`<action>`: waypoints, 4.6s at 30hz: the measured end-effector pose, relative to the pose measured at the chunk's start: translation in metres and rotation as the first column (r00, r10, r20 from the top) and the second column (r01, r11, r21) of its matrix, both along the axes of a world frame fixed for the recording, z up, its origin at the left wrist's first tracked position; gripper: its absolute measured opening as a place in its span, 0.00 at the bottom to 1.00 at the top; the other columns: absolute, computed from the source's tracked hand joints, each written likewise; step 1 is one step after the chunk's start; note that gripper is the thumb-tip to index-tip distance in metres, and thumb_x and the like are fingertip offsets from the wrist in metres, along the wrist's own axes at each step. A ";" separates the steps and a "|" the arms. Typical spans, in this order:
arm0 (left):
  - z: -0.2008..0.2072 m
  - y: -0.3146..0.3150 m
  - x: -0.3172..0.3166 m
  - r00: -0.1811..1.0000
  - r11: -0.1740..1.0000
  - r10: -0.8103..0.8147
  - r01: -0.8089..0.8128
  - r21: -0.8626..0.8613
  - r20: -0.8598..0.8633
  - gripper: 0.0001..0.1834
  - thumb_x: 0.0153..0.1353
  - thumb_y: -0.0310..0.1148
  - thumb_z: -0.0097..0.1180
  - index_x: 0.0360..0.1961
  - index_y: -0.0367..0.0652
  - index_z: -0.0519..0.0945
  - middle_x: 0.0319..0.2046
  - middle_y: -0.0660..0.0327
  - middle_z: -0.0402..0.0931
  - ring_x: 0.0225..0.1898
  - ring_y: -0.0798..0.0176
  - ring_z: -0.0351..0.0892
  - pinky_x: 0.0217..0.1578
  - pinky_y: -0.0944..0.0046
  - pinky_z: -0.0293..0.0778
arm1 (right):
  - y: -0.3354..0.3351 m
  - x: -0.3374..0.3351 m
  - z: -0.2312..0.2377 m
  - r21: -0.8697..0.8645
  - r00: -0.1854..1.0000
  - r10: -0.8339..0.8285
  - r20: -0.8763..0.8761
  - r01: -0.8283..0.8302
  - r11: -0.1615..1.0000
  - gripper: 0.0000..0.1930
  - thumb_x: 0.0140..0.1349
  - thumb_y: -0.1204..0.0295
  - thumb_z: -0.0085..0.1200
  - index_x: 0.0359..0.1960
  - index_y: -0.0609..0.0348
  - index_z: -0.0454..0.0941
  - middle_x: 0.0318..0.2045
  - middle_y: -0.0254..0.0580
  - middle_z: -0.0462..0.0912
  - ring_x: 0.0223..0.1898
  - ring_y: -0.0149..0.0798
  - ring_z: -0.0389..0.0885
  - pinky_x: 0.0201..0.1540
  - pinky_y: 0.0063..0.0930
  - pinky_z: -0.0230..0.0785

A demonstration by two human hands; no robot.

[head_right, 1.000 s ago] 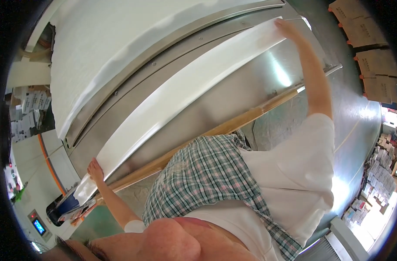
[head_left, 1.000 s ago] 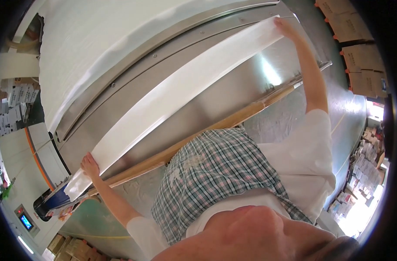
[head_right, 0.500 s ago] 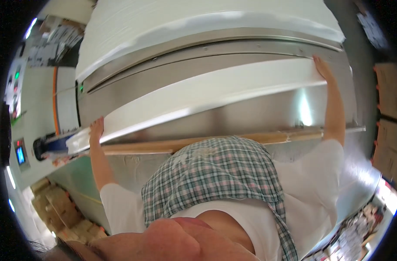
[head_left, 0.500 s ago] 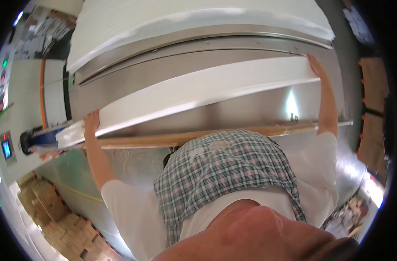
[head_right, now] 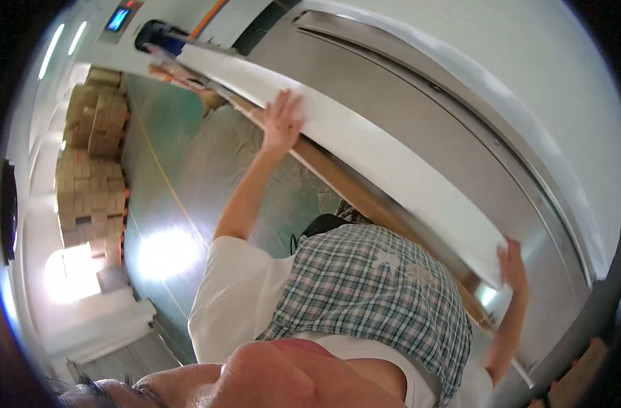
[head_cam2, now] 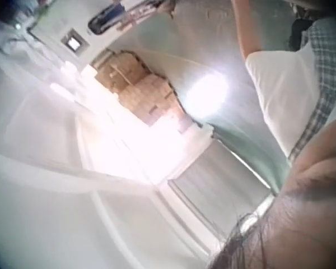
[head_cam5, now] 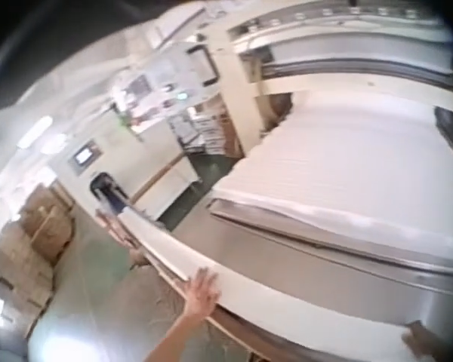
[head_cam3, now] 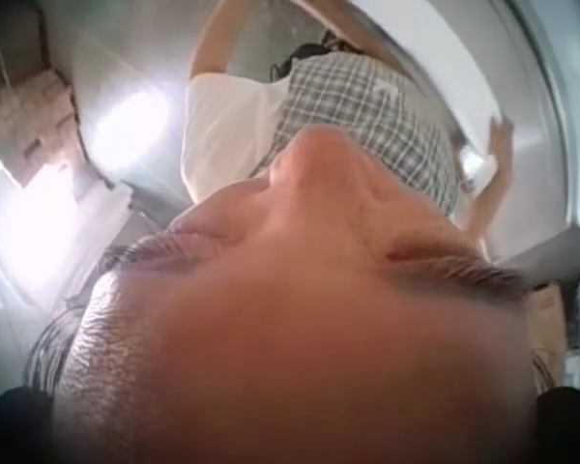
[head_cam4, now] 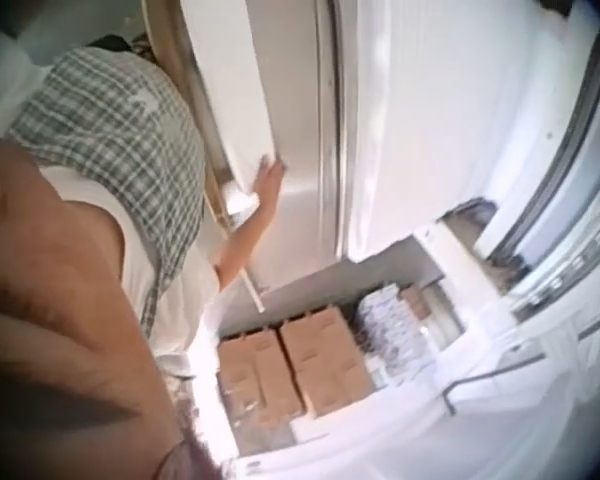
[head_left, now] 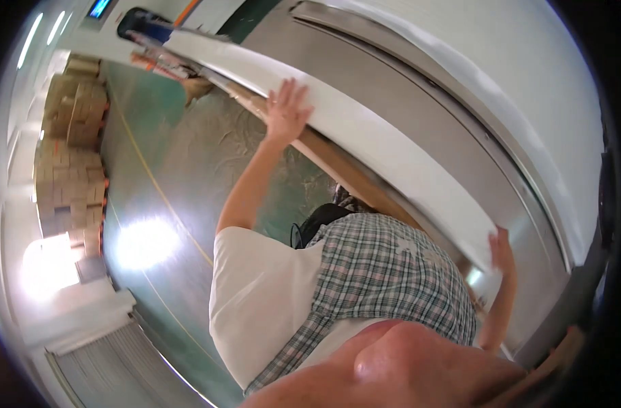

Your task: Moving stacks of large paper sheets from a main pile onto a flat metal machine surface.

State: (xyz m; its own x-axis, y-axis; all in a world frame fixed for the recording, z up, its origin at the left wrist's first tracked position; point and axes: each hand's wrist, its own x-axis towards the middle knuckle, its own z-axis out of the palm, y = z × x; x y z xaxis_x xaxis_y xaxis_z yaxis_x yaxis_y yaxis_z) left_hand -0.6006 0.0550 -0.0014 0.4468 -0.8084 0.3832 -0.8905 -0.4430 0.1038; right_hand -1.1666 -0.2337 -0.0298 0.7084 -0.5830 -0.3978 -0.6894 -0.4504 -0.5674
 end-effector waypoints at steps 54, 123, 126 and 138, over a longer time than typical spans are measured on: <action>-0.041 -0.210 0.376 0.122 0.884 -0.355 -0.280 -0.375 -0.927 0.16 0.51 0.40 0.59 0.27 0.34 0.79 0.32 0.63 0.75 0.35 0.71 0.70 0.36 0.70 0.66 | -0.019 0.553 0.056 0.677 0.376 -0.675 0.634 0.151 0.720 0.24 0.60 0.64 0.42 0.57 0.61 0.60 0.58 0.39 0.61 0.50 0.40 0.68 0.43 0.26 0.59; 0.015 -0.322 0.232 0.834 0.763 -0.529 0.548 0.344 -0.154 0.48 0.29 0.59 0.62 0.55 0.51 0.63 0.53 0.55 0.65 0.56 0.51 0.59 0.55 0.41 0.49 | -0.149 0.577 0.035 -0.548 0.992 -0.123 0.041 0.125 0.827 0.18 0.61 0.55 0.37 0.36 0.53 0.75 0.33 0.47 0.78 0.38 0.50 0.75 0.40 0.44 0.66; 0.016 -0.347 0.236 0.857 0.785 -0.514 0.487 0.383 -0.035 0.51 0.27 0.57 0.64 0.56 0.49 0.62 0.54 0.54 0.64 0.57 0.50 0.60 0.54 0.40 0.51 | -0.178 0.486 0.039 -0.557 0.968 -0.253 -0.012 0.203 0.805 0.19 0.61 0.54 0.36 0.37 0.52 0.75 0.34 0.47 0.78 0.38 0.49 0.76 0.40 0.44 0.66; 0.040 -0.381 0.195 0.995 0.576 -0.021 0.088 0.813 -0.093 0.61 0.22 0.36 0.71 0.62 0.51 0.50 0.61 0.59 0.53 0.63 0.50 0.49 0.50 0.24 0.47 | -0.232 0.242 0.065 -0.425 0.951 -0.153 -0.268 0.026 0.905 0.40 0.43 0.37 0.48 0.55 0.47 0.64 0.53 0.37 0.68 0.57 0.43 0.62 0.55 0.56 0.49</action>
State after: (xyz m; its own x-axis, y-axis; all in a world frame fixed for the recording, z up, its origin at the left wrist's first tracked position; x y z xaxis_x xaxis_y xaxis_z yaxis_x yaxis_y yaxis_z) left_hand -0.4055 -0.3264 0.0384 0.3880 -0.7880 -0.4780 -0.9215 -0.3217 -0.2176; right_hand -0.9250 -0.4653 0.0349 0.5364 -0.7939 -0.2865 -0.8418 -0.5275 -0.1143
